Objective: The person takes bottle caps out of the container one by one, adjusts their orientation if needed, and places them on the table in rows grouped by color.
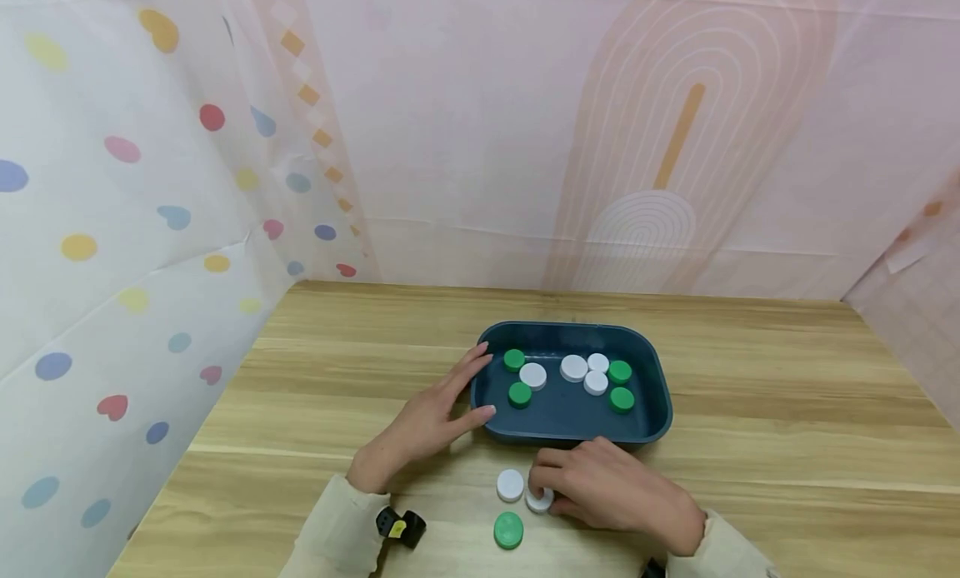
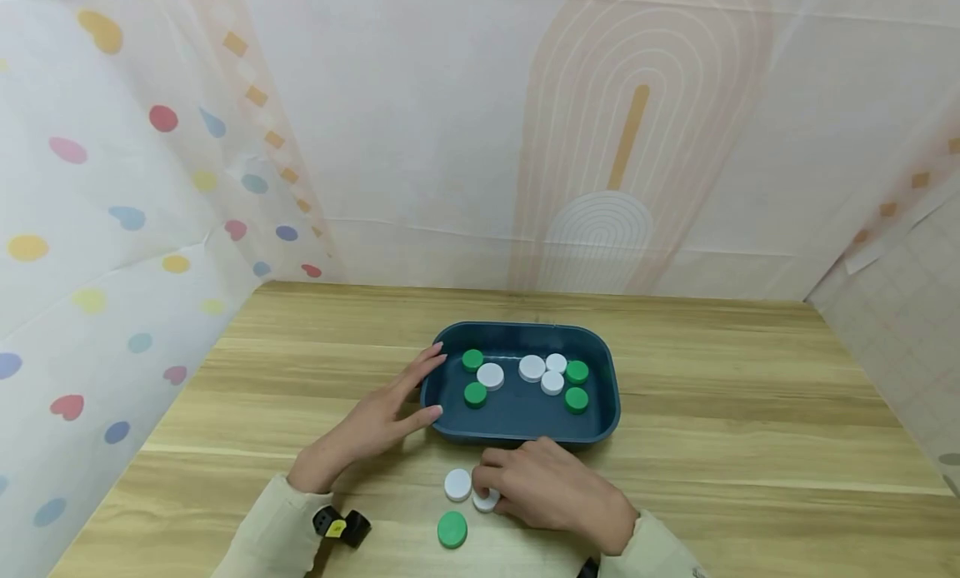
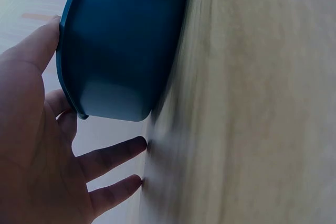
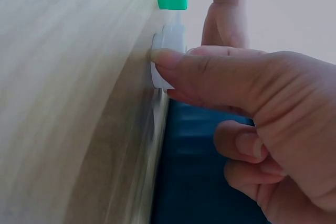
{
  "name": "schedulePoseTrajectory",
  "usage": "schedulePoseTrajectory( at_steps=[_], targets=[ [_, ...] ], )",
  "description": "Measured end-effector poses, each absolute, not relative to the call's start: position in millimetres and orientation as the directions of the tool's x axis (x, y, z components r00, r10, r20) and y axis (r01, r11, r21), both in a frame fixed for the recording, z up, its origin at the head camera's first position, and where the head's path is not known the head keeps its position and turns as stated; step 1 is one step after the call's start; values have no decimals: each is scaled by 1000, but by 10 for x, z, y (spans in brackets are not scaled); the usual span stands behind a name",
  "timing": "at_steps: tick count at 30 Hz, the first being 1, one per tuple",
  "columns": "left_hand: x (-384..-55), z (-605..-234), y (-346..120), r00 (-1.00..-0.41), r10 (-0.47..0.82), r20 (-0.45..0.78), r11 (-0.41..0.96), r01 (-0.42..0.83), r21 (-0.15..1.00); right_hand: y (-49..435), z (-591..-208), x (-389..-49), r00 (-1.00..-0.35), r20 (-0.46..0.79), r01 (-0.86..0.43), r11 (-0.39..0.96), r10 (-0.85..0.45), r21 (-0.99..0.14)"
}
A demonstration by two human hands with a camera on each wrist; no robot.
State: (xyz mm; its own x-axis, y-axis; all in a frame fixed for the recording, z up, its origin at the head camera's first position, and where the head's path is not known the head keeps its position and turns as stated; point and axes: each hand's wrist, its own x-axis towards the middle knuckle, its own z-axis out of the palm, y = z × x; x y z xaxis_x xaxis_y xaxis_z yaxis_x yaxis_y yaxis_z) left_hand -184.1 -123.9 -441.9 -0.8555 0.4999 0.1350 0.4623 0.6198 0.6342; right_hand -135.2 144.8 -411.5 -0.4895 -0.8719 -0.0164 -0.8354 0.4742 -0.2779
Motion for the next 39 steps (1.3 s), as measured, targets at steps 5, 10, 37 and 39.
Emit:
schedulePoseTrajectory(
  at_steps=[5,10,37,39],
  targets=[
    [-1845,-4409,-1238,-859,495,131,622,456,636,1440,-4114,-1361,-490,-9,-839,475,-872,-266],
    [-1851,-4407,-1240,-862,489,136,628,456,630,1435,-4117,-1370,-500,-17,-833,486,-866,-264],
    [-1841,-4401,-1231,-859,494,135,629,460,627,1435,-4147,-1354,-529,7,-820,509,-849,-261],
    [-1839,-4402,-1230,-860,493,134,628,458,629,1436,-4139,-1351,-535,-4,-815,517,-845,-260]
  ],
)
